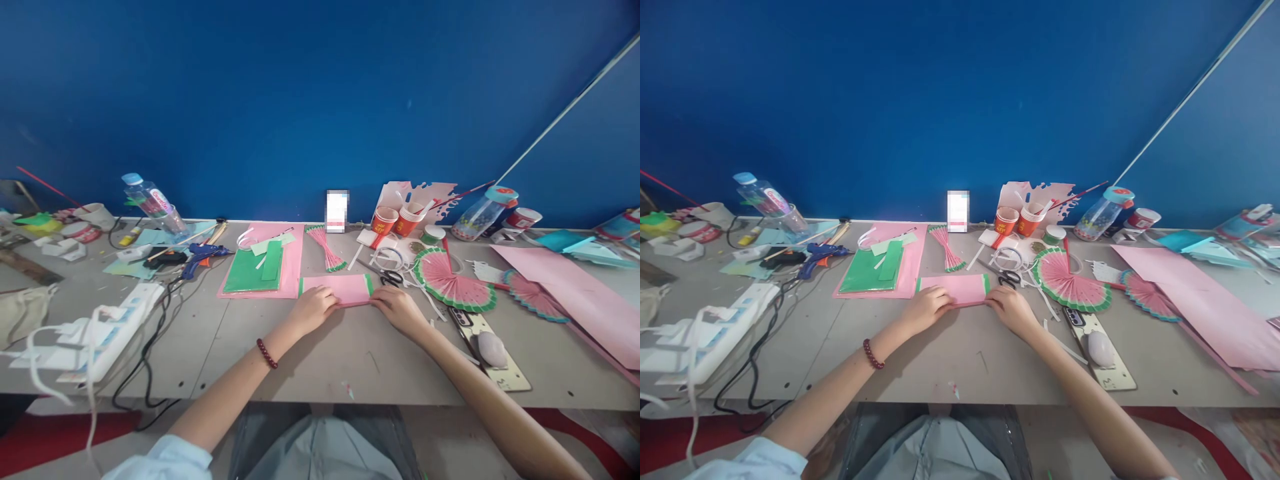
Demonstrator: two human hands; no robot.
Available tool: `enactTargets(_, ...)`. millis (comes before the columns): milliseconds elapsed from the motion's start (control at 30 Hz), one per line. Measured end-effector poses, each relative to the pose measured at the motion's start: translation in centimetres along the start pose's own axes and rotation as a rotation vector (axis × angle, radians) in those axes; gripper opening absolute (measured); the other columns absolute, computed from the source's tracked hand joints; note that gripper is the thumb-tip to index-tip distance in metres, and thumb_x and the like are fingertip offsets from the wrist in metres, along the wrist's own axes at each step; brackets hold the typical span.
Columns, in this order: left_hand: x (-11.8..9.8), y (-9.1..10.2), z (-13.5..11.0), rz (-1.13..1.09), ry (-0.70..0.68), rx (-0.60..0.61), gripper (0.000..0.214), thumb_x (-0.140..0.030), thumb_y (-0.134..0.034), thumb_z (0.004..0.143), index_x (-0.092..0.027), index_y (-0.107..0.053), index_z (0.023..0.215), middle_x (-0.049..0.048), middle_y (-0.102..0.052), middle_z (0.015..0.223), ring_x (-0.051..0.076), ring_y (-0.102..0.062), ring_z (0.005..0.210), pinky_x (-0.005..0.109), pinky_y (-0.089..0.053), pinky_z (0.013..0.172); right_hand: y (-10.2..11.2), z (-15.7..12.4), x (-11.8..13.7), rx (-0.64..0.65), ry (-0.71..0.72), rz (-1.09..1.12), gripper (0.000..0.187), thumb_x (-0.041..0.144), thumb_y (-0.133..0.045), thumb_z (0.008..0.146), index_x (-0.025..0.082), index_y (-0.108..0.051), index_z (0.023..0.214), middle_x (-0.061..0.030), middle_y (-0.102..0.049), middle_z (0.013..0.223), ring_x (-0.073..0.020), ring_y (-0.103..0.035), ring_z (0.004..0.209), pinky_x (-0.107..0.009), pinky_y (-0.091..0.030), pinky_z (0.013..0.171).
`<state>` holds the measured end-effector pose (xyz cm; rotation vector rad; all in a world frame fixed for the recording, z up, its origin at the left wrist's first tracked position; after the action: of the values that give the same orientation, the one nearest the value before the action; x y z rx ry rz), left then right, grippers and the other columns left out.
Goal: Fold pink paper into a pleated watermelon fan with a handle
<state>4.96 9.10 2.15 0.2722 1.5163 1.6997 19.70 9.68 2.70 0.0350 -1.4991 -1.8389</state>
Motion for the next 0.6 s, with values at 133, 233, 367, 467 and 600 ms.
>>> enactTargets(133, 0.8, 1.5, -0.8, -0.039, 0.025, -0.003, 0.021, -0.033, -0.061, 0.083, -0.020, -0.066, 0.099, 0.0056, -0.065, 0.093, 0.020, -0.058, 0.092, 0.032, -0.046, 0.079, 0.2, 0.6, -0.5, 0.029, -0.069, 0.075, 0.019, 0.025, -0.052, 0.086, 0.020, -0.067, 0.079, -0.0061, -0.068, 0.082, -0.0198, -0.061, 0.080, -0.032, -0.048, 0.073)
enactTargets(233, 1.9, 2.5, -1.2, -0.043, 0.084, -0.021, 0.015, -0.025, -0.055, 0.087, -0.021, -0.069, 0.091, 0.0043, -0.065, 0.084, 0.018, -0.060, 0.084, 0.029, -0.047, 0.073, 0.3, 0.9, -0.6, 0.045, -0.077, 0.124, 0.019, 0.025, -0.052, 0.085, 0.020, -0.068, 0.077, -0.0056, -0.068, 0.080, -0.0189, -0.061, 0.078, -0.031, -0.048, 0.072)
enactTargets(367, 2.6, 2.6, -1.2, -0.034, 0.121, -0.013, 0.019, -0.017, -0.050, 0.087, -0.021, -0.069, 0.086, 0.0036, -0.066, 0.082, 0.018, -0.061, 0.081, 0.029, -0.047, 0.070, 0.1, 1.3, -1.4, 0.063, -0.106, 0.178, 0.019, 0.025, -0.053, 0.083, 0.020, -0.069, 0.074, -0.0045, -0.067, 0.078, -0.0173, -0.061, 0.073, -0.029, -0.048, 0.068)
enactTargets(467, 3.3, 2.0, -0.9, -0.092, 0.170, 0.024, 0.021, -0.014, -0.048, 0.087, -0.020, -0.068, 0.088, 0.0034, -0.068, 0.090, 0.018, -0.062, 0.087, 0.029, -0.047, 0.073, -0.3, 1.7, -2.2, 0.099, -0.135, 0.203, 0.020, 0.027, -0.054, 0.081, 0.019, -0.069, 0.071, -0.0043, -0.067, 0.076, -0.0170, -0.061, 0.071, -0.029, -0.048, 0.068)
enactTargets(600, 4.9, 1.1, -0.5, -0.267, 0.246, 0.088, 0.019, -0.019, -0.051, 0.087, -0.021, -0.069, 0.089, 0.0024, -0.070, 0.098, 0.018, -0.064, 0.092, 0.029, -0.047, 0.081, -1.0, 2.0, -3.4, 0.174, -0.196, 0.206, 0.021, 0.029, -0.052, 0.079, 0.019, -0.068, 0.071, -0.0033, -0.067, 0.075, -0.0168, -0.061, 0.069, -0.028, -0.047, 0.066)
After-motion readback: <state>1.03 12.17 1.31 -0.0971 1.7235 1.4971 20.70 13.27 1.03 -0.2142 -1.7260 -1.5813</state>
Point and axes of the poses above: each hand's wrist, its own z-axis towards the middle knuckle, its own y-axis out of the back of the hand, x = y × z, the point moved 10 cm from there along z, towards the middle knuckle
